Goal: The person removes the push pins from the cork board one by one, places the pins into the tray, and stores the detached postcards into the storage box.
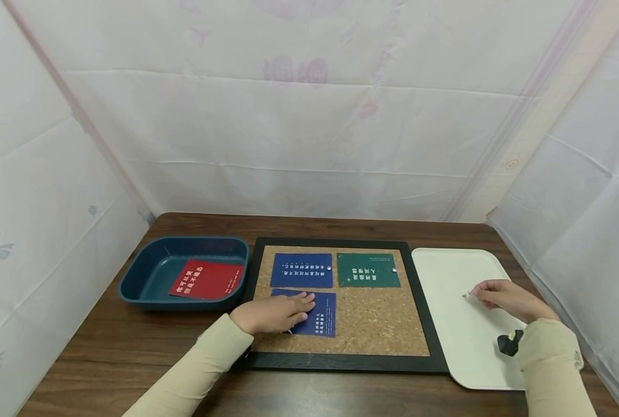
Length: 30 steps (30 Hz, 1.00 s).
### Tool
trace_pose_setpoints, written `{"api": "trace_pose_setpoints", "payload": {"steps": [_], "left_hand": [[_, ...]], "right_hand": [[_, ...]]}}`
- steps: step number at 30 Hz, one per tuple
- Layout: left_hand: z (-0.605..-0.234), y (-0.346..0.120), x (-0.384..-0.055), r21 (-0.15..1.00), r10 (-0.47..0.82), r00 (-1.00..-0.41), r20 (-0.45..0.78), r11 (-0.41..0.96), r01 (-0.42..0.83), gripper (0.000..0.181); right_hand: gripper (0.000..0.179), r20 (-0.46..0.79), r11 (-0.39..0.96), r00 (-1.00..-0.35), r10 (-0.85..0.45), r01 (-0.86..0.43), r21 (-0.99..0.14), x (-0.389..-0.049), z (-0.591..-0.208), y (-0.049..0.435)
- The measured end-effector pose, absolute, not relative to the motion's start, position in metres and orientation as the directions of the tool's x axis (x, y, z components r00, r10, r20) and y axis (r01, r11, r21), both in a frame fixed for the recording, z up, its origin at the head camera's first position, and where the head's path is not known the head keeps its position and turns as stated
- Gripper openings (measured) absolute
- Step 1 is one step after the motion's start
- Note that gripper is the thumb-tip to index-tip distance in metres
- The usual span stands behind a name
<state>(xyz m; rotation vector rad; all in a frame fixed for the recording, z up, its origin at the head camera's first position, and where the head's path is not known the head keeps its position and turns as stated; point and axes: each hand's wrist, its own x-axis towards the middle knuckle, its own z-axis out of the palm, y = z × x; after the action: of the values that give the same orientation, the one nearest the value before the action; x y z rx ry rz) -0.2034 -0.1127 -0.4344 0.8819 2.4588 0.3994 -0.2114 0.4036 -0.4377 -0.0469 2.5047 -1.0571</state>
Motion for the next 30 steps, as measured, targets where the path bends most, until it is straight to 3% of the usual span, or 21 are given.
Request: {"api": "trace_pose_setpoints", "payload": {"steps": [30], "left_hand": [[-0.435,-0.113,-0.203,0.408,0.65,-0.673,-0.353,0.754,0.515,0.045]], "right_hand": [[0.027,-0.388,0.721,-0.91,-0.148,0.169,-0.672,-0.207,-0.45,0.404]]}}
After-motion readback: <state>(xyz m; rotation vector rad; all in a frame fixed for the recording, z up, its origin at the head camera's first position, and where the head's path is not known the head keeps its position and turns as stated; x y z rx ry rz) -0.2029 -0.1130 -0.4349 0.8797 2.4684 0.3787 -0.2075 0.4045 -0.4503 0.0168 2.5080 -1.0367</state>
